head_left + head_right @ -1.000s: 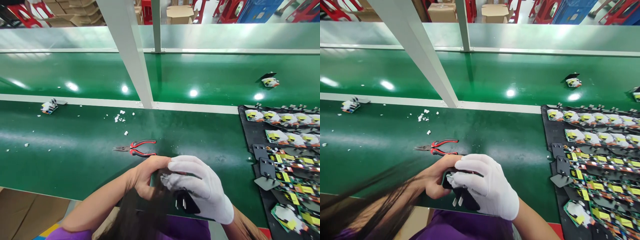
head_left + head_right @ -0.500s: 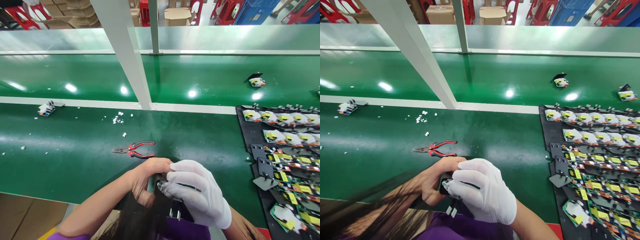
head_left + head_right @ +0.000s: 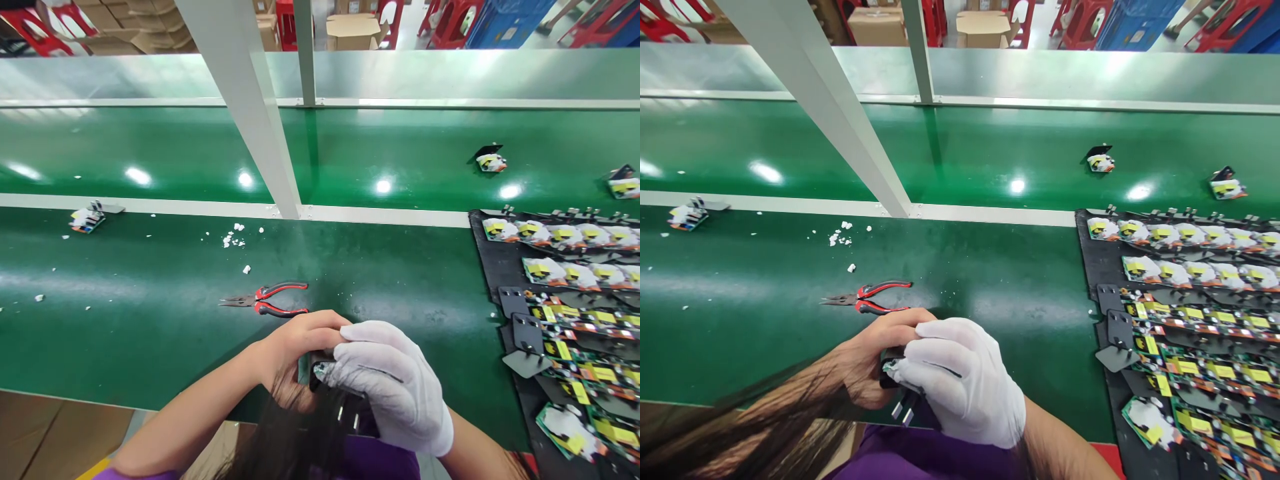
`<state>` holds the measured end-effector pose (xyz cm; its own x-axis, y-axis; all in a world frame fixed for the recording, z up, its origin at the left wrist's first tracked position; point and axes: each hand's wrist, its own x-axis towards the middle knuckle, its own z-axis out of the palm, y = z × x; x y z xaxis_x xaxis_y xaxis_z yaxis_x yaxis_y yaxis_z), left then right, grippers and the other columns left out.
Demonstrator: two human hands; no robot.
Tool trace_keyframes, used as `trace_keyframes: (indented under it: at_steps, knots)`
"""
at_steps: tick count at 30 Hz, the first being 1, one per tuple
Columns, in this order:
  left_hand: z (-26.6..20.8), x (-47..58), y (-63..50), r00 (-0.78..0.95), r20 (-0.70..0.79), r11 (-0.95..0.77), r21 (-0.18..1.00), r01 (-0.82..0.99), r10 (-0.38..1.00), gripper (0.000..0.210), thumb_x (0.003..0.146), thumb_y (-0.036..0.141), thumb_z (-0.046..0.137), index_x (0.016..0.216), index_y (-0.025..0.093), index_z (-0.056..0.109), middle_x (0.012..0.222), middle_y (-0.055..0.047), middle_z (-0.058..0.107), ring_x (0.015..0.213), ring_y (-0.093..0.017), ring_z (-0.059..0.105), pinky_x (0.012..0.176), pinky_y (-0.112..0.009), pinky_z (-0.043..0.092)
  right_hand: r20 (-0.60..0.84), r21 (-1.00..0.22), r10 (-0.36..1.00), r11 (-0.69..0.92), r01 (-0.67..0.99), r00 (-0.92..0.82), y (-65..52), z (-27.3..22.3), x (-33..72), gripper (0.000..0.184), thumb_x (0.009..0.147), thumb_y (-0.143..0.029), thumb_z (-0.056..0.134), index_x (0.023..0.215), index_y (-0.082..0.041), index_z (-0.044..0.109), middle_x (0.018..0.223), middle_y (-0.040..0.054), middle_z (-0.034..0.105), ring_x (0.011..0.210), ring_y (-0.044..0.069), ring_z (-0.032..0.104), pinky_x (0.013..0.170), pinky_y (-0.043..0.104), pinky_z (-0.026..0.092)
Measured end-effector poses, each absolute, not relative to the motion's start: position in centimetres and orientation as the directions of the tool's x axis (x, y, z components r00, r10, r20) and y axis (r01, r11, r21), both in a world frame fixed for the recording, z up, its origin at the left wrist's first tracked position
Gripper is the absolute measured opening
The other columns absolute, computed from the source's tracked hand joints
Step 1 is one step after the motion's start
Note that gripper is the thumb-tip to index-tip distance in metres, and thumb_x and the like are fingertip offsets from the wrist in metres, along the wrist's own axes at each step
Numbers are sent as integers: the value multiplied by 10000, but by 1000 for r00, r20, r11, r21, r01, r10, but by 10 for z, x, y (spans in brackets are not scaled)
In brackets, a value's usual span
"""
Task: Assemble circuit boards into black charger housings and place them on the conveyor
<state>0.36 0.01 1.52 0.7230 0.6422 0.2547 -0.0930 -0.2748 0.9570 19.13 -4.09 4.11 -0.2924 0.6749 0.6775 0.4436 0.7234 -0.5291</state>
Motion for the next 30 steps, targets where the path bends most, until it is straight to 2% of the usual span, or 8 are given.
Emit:
trace_keyframes:
  at_steps: [3,7,11,15,21,26,28,30]
  knots:
    - [10,5,1,686,357,-390,914,-115,634,563,746,100,641,1281,244,540,1176,-109,618,1037,-246,659,862,-356,566,660,-614,716,688,387,-226,-42,36,194,124,942,-187,592,1060,-175,625,993,97,726,984,203,694,862,318,604]
    - [5,7,4,632,424,-476,874,-97,649,663,754,176,679,1377,241,464,1213,-125,592,1091,-246,632,898,-362,566,599,-722,794,592,357,-104,-47,29,199,307,837,-81,659,1102,-225,603,1091,91,696,1000,225,685,836,381,606]
    - [2,8,8,625,457,-532,843,-78,633,684,761,200,695,1394,233,439,1188,-132,590,1088,-243,632,898,-365,566,645,-689,753,648,326,-132,-46,30,203,336,765,-33,612,1056,-201,627,935,64,703,840,203,685,771,387,600]
    - [0,7,9,604,466,-532,843,-80,647,655,775,233,692,1383,218,450,1196,-139,581,1091,-241,620,892,-350,556,704,-634,694,709,310,-149,-42,37,205,369,681,4,535,995,-166,629,772,40,658,672,169,623,668,358,582]
    - [-2,6,11,585,457,-522,850,-68,670,705,728,207,694,1388,250,449,1225,-131,569,1111,-263,605,921,-375,535,676,-659,723,679,323,-140,-50,32,198,405,708,-29,477,1044,-208,617,762,36,653,671,187,611,648,381,544]
    - [-6,4,10,577,426,-486,872,-58,696,685,748,212,701,1390,257,466,1232,-128,571,1120,-267,595,938,-389,525,674,-671,729,671,314,-117,-50,28,196,407,734,-24,486,1071,-201,628,815,40,657,713,187,625,664,368,551]
    - [-7,4,10,565,362,-423,906,-25,742,633,775,208,695,1372,264,493,1232,-115,584,1148,-265,583,979,-396,506,586,-752,809,565,338,-50,-46,26,196,402,793,-25,496,1117,-223,628,922,53,674,818,191,651,739,365,567]
    - [-9,5,9,538,228,-268,963,-4,812,544,833,242,673,1353,264,514,1246,-103,598,1140,-254,597,982,-388,509,374,-874,927,342,345,30,-40,22,195,408,855,-58,519,1205,-252,596,1084,66,674,960,195,660,839,372,569]
